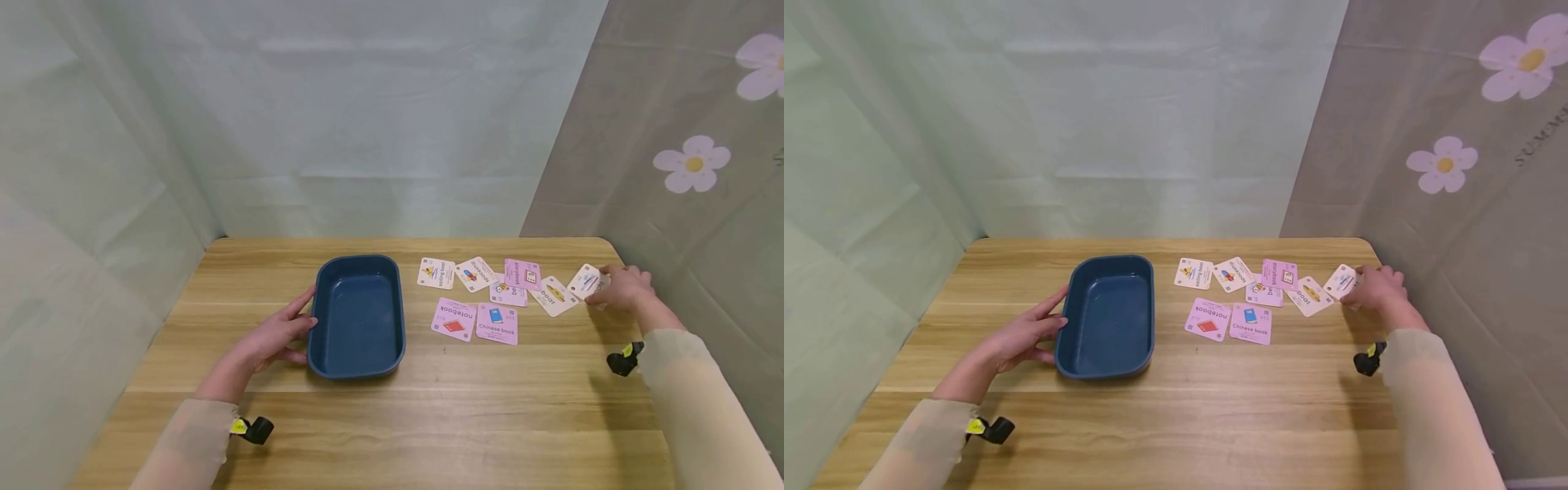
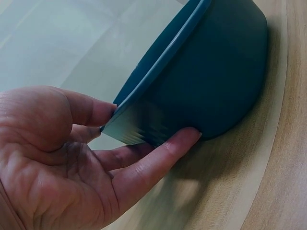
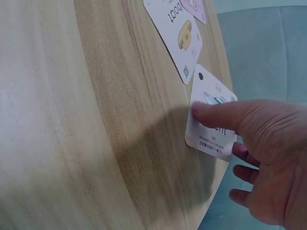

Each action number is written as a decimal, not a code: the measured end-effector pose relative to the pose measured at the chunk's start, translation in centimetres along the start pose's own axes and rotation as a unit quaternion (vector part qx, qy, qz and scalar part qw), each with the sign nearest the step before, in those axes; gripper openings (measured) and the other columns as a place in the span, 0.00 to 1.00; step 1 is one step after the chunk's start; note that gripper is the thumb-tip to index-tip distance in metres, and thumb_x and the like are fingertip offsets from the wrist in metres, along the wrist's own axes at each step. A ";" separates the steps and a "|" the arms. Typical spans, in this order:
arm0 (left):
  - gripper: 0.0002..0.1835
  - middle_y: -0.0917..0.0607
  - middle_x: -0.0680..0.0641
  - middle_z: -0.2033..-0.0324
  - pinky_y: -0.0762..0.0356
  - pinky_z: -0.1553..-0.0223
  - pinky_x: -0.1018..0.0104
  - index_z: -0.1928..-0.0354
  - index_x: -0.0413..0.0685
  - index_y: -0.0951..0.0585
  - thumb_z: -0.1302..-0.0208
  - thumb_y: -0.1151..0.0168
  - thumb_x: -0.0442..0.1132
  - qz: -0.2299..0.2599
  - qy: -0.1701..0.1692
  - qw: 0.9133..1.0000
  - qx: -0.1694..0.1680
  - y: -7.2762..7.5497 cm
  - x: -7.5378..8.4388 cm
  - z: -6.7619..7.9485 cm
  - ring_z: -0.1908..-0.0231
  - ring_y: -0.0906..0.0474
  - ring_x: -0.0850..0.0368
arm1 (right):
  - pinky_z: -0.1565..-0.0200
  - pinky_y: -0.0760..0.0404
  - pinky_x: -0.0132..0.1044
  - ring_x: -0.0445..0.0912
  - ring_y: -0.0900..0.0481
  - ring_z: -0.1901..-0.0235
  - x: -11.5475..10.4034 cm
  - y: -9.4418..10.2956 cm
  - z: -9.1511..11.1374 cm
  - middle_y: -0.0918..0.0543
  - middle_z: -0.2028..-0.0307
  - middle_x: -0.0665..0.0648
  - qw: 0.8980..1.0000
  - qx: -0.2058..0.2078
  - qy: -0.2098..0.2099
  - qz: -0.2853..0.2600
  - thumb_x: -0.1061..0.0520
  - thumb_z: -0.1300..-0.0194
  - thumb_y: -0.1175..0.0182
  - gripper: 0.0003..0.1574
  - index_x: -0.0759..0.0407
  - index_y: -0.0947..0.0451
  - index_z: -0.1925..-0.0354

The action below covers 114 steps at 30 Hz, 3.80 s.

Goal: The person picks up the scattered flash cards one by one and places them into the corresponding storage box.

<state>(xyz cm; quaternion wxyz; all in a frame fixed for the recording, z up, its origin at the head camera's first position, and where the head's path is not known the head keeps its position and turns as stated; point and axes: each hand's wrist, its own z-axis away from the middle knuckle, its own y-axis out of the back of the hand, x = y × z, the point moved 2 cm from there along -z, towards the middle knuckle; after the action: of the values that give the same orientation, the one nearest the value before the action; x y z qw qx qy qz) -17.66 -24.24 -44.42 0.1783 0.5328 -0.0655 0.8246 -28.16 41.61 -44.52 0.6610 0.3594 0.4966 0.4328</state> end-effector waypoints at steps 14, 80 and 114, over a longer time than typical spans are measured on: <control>0.39 0.56 0.31 0.21 0.14 0.58 0.48 0.17 0.71 0.58 0.19 0.51 0.42 -0.003 -0.001 1.000 0.002 0.0 0.0 0.0 0.33 0.34 0.32 | 0.56 0.36 0.65 0.73 0.43 0.53 0.0 0.9 0.8 0.31 0.48 0.79 0.995 0.096 0.021 0.028 0.51 0.30 0.41 0.27 0.72 0.25 0.43; 0.40 0.44 0.28 0.26 0.15 0.56 0.47 0.18 0.72 0.57 0.21 0.50 0.41 -0.003 -0.006 1.000 0.021 -0.2 0.0 -0.2 0.35 0.30 0.33 | 0.56 0.30 0.41 0.52 0.28 0.54 -18.6 -2.4 4.3 0.21 0.55 0.62 0.952 0.038 0.125 -0.277 0.52 0.30 0.40 0.17 0.66 0.23 0.54; 0.40 0.40 0.30 0.27 0.14 0.57 0.48 0.17 0.71 0.56 0.21 0.50 0.40 0.006 -0.002 0.999 0.036 -1.0 -0.6 -1.0 0.39 0.24 0.39 | 0.54 0.25 0.45 0.52 0.25 0.54 -29.4 -6.6 3.9 0.18 0.54 0.57 0.916 -0.020 0.185 -0.355 0.52 0.32 0.36 0.12 0.60 0.18 0.57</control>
<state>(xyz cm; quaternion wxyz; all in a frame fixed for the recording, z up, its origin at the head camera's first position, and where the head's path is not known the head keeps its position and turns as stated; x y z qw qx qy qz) -17.96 -23.13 -45.47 0.1539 0.5405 -0.0390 0.8262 -26.85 11.64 -39.37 0.6745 0.0592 0.6964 0.2380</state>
